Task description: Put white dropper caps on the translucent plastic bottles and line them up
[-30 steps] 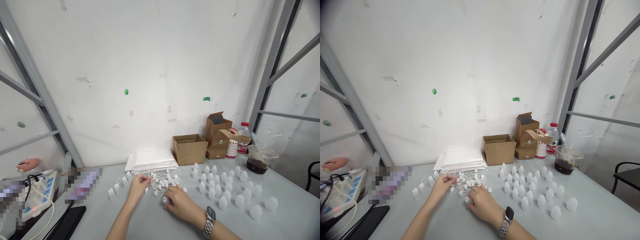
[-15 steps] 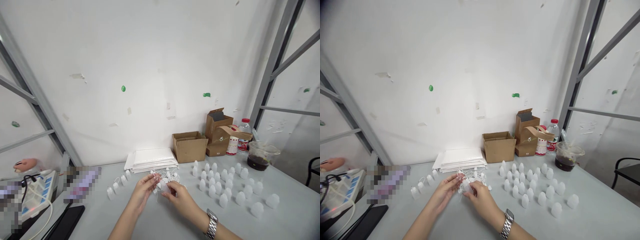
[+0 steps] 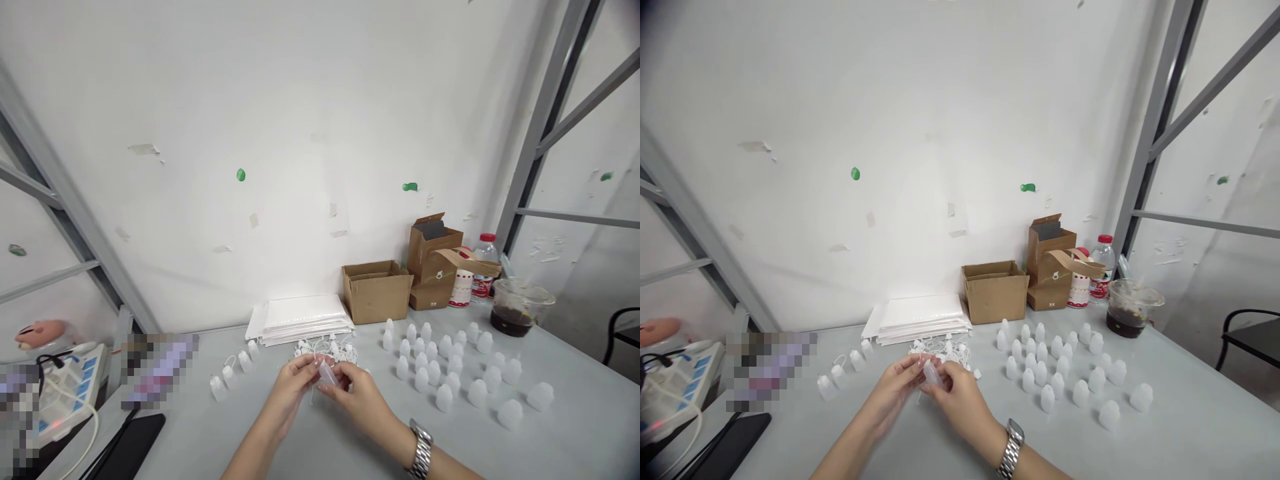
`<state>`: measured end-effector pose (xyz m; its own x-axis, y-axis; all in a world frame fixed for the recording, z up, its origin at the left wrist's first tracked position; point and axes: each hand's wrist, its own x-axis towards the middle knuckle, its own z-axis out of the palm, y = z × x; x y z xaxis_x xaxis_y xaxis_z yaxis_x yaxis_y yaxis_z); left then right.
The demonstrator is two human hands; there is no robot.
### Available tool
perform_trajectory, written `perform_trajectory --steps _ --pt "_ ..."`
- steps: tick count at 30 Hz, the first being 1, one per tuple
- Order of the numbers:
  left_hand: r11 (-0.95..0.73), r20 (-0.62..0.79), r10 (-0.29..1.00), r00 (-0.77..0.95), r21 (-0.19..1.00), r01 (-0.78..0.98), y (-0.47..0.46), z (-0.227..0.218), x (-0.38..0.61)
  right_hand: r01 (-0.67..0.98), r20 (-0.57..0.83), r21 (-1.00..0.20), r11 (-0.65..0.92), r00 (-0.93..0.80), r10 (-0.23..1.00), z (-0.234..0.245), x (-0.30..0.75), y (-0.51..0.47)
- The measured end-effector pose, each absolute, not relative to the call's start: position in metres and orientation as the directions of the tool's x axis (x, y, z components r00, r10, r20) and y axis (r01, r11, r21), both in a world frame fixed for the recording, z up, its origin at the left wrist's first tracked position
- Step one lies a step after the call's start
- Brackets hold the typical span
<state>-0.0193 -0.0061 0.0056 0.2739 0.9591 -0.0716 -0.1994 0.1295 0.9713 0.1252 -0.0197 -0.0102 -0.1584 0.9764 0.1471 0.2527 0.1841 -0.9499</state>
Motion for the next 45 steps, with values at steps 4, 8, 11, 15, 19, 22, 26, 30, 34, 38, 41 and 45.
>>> perform_trajectory --steps 4,8,11,15,19,22,26,30,34,38,41,45 --pt "0.176 -0.071 0.936 0.344 0.942 -0.285 -0.01 0.009 -0.018 -0.134 0.021 -0.99 -0.033 -0.384 0.923 -0.007 0.125 -0.019" --pt "0.215 -0.087 0.921 0.379 0.926 -0.311 -0.013 0.011 -0.019 -0.327 0.023 -0.927 -0.182 -0.534 0.845 -0.008 0.126 -0.019" --pt "0.226 -0.088 0.917 0.39 0.919 -0.324 -0.014 0.011 -0.017 -0.35 0.027 -0.919 -0.184 -0.52 0.854 -0.009 0.124 -0.019" --pt "0.202 -0.08 0.936 0.343 0.92 -0.335 -0.014 0.011 -0.012 -0.159 0.062 -0.987 0.014 -0.302 0.951 -0.007 0.121 -0.021" --pt "0.18 -0.098 0.962 0.256 0.931 -0.318 -0.014 0.012 -0.009 0.111 0.2 -0.973 0.203 -0.037 0.979 -0.005 0.122 -0.027" --pt "0.186 -0.094 0.961 0.259 0.916 -0.355 -0.014 0.011 -0.01 0.046 0.161 -0.985 0.165 -0.073 0.984 -0.006 0.123 -0.024" --pt "0.212 -0.079 0.941 0.329 0.896 -0.389 -0.013 0.008 -0.014 -0.242 0.055 -0.969 -0.046 -0.393 0.918 -0.008 0.124 -0.017" --pt "0.262 -0.09 0.908 0.408 0.884 -0.387 -0.014 0.01 -0.017 -0.409 0.061 -0.895 -0.18 -0.512 0.857 -0.008 0.127 -0.018" --pt "0.299 -0.059 0.884 0.464 0.834 -0.463 -0.016 0.011 -0.018 -0.454 0.086 -0.871 -0.187 -0.516 0.852 -0.006 0.128 -0.02" --pt "0.307 -0.064 0.888 0.455 0.818 -0.486 -0.015 0.008 -0.018 -0.413 0.064 -0.899 -0.143 -0.447 0.892 -0.01 0.129 -0.014" --pt "0.303 -0.062 0.895 0.441 0.81 -0.502 -0.013 0.006 -0.017 -0.365 0.085 -0.928 -0.075 -0.403 0.911 -0.013 0.128 -0.011" --pt "0.307 -0.061 0.896 0.441 0.802 -0.512 -0.013 0.004 -0.016 -0.331 0.1 -0.943 -0.037 -0.385 0.917 -0.012 0.128 -0.01"
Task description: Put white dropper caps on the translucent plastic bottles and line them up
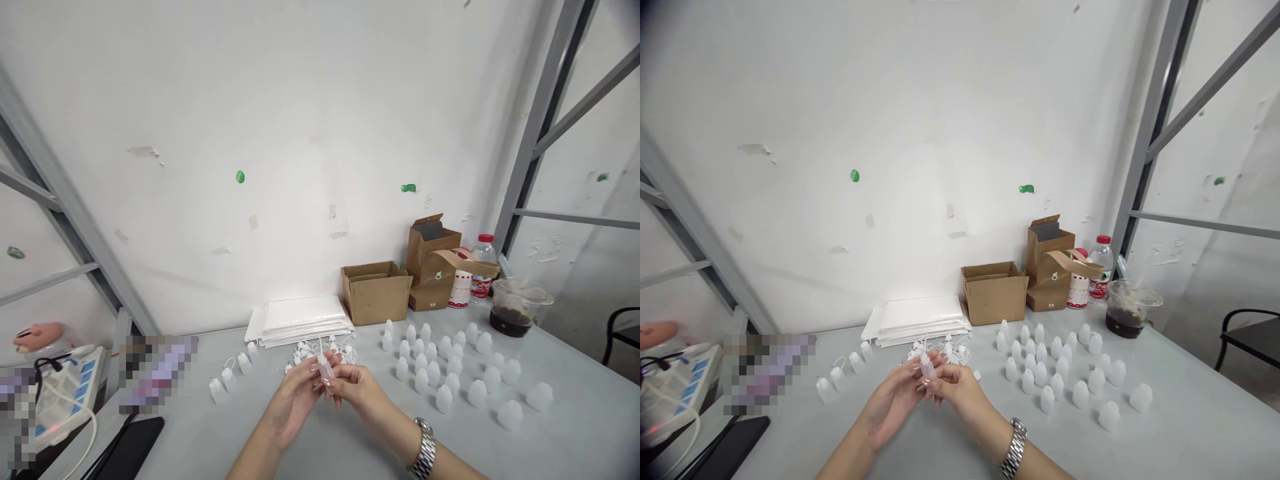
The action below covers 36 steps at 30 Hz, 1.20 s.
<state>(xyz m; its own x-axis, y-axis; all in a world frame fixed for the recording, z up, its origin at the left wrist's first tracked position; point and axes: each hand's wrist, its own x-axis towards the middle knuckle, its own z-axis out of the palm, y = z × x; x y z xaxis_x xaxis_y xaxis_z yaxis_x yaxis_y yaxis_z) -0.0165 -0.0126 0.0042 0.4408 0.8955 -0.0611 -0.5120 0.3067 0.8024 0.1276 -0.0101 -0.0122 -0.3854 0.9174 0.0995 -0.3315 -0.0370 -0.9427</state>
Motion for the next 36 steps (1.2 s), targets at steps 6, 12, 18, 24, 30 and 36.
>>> perform_trajectory --steps 6,12,18,24,30,36 --pt "0.28 -0.039 0.902 0.429 0.81 -0.516 -0.015 0.004 -0.016 -0.283 0.088 -0.959 -0.024 -0.377 0.922 -0.01 0.128 -0.01" --pt "0.255 -0.062 0.92 0.386 0.843 -0.473 -0.017 0.011 -0.013 -0.307 0.097 -0.951 -0.032 -0.394 0.914 -0.009 0.128 -0.012" --pt "0.252 -0.075 0.916 0.393 0.872 -0.42 -0.019 0.011 -0.012 -0.461 0.09 -0.85 -0.254 -0.602 0.793 -0.007 0.13 -0.021" --pt "0.246 -0.087 0.927 0.364 0.874 -0.419 -0.016 0.008 -0.015 -0.435 0.067 -0.875 -0.215 -0.547 0.834 -0.007 0.129 -0.02" --pt "0.276 -0.122 0.929 0.35 0.859 -0.432 -0.013 0.004 -0.014 -0.024 0.11 -0.994 0.107 -0.166 0.98 -0.008 0.125 -0.021" --pt "0.269 -0.131 0.94 0.316 0.854 -0.445 -0.014 0.004 -0.011 0.302 0.258 -0.919 0.254 -0.027 0.966 -0.008 0.126 -0.029"
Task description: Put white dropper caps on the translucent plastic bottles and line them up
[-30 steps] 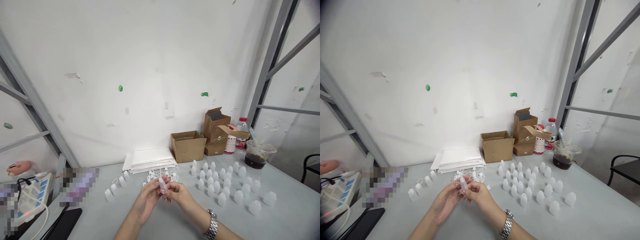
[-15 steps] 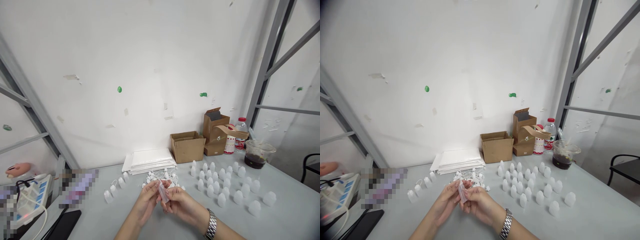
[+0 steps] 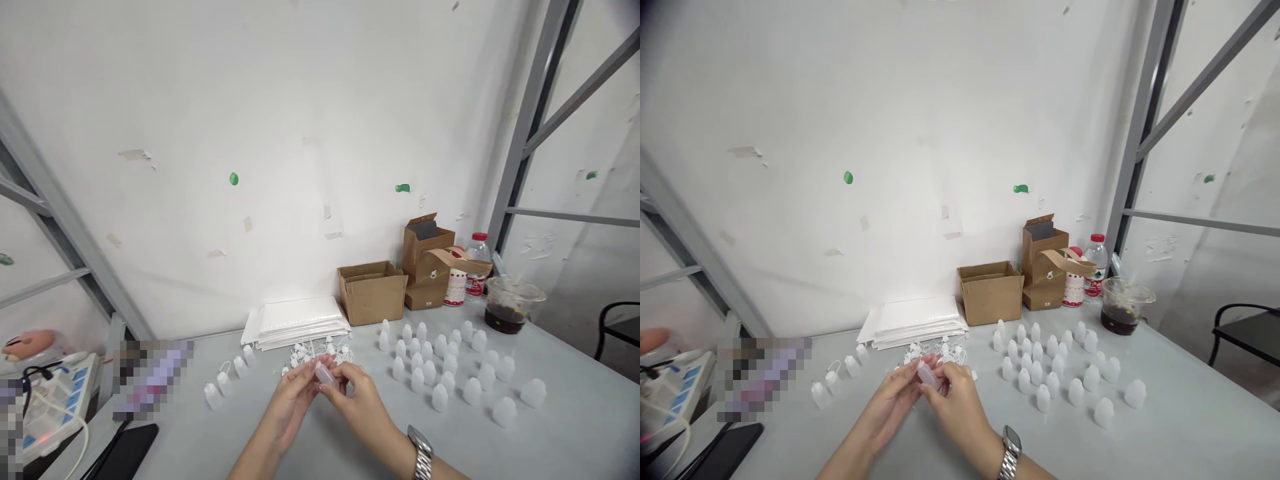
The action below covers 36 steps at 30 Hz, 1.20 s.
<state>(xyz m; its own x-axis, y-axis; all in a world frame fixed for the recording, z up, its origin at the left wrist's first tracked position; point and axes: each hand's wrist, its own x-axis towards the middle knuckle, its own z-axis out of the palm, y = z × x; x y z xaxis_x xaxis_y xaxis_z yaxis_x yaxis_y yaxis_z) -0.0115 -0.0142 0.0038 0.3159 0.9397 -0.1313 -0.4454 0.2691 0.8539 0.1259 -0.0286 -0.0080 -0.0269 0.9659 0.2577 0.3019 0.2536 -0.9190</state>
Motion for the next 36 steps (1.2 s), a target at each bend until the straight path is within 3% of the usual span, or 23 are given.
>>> perform_trajectory --steps 3,8,12,17,23,28,32,36 --pt "0.276 -0.12 0.932 0.341 0.846 -0.455 -0.014 0.003 -0.012 0.232 0.239 -0.94 0.249 -0.07 0.968 -0.004 0.126 -0.028" --pt "0.267 -0.09 0.922 0.378 0.853 -0.449 -0.014 0.002 -0.014 -0.157 0.137 -0.983 0.09 -0.32 0.937 -0.007 0.125 -0.021" --pt "0.294 -0.105 0.908 0.406 0.849 -0.438 -0.016 0.005 -0.014 -0.436 0.096 -0.887 -0.151 -0.495 0.864 -0.011 0.124 -0.021" --pt "0.285 -0.096 0.904 0.416 0.861 -0.42 -0.017 0.009 -0.013 -0.551 0.085 -0.772 -0.317 -0.583 0.808 -0.007 0.124 -0.026" --pt "0.217 -0.079 0.93 0.36 0.907 -0.361 -0.016 0.013 -0.014 -0.446 0.082 -0.886 -0.131 -0.427 0.901 -0.01 0.12 -0.023" --pt "0.186 -0.061 0.943 0.327 0.912 -0.366 -0.013 0.007 -0.013 -0.068 0.107 -0.993 0.096 -0.2 0.974 -0.012 0.12 -0.024" --pt "0.173 -0.057 0.95 0.306 0.915 -0.365 -0.013 0.006 -0.014 0.203 0.282 -0.936 0.286 -0.052 0.958 -0.01 0.122 -0.03" --pt "0.174 -0.053 0.947 0.316 0.913 -0.369 -0.013 0.008 -0.015 0.157 0.252 -0.949 0.272 -0.139 0.958 -0.007 0.124 -0.029"
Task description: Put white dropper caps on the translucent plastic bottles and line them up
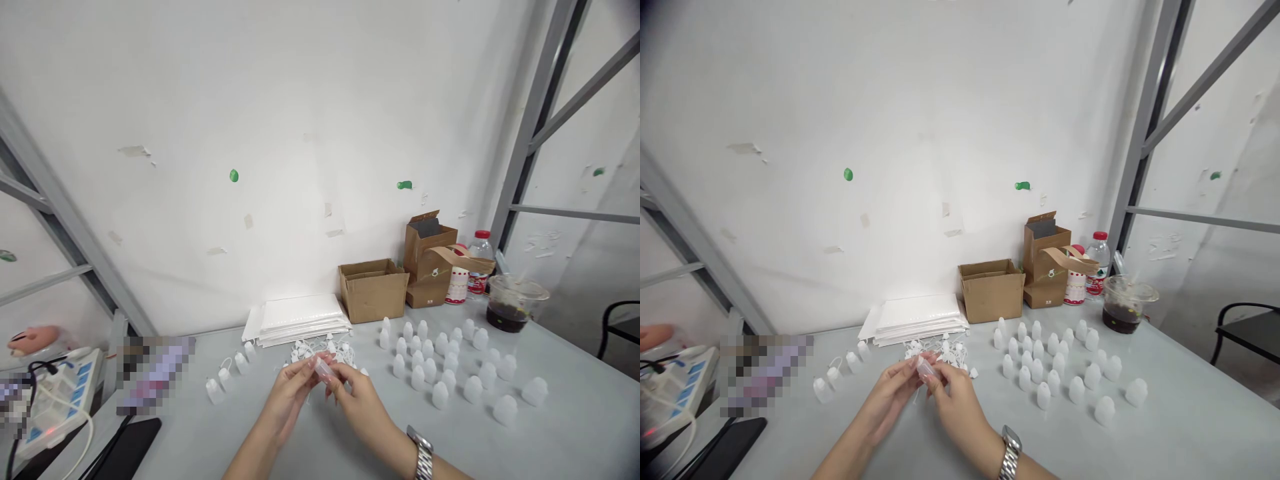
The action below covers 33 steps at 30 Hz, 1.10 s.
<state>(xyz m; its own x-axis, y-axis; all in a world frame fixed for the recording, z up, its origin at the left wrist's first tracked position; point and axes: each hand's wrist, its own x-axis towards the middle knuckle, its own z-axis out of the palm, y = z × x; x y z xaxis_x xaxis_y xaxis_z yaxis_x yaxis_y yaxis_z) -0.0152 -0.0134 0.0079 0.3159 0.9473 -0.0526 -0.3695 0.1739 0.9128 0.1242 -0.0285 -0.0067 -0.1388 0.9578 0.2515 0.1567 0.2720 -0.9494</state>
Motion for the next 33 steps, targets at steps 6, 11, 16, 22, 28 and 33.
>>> perform_trajectory --steps 6,11,16,22,28,33 --pt "0.198 -0.085 0.953 0.289 0.901 -0.386 -0.013 0.008 -0.015 -0.206 0.069 -0.979 -0.005 -0.35 0.934 -0.004 0.124 -0.022" --pt "0.183 -0.049 0.937 0.345 0.911 -0.369 -0.016 0.007 -0.011 -0.522 0.023 -0.809 -0.269 -0.486 0.873 -0.004 0.125 -0.026" --pt "0.165 -0.09 0.973 0.211 0.915 -0.368 -0.013 0.004 -0.012 -0.436 -0.03 -0.875 -0.212 -0.388 0.921 -0.007 0.124 -0.023" --pt "0.212 -0.125 0.968 0.22 0.875 -0.436 -0.012 -0.001 -0.008 -0.214 0.024 -0.976 -0.026 -0.228 0.973 -0.005 0.125 -0.017" --pt "0.272 -0.154 0.948 0.28 0.848 -0.454 -0.012 -0.003 -0.008 -0.457 -0.03 -0.868 -0.193 -0.339 0.94 -0.014 0.12 -0.02" --pt "0.27 -0.144 0.945 0.293 0.848 -0.457 -0.009 0.002 -0.013 -0.591 -0.004 -0.746 -0.306 -0.456 0.89 -0.017 0.119 -0.022"
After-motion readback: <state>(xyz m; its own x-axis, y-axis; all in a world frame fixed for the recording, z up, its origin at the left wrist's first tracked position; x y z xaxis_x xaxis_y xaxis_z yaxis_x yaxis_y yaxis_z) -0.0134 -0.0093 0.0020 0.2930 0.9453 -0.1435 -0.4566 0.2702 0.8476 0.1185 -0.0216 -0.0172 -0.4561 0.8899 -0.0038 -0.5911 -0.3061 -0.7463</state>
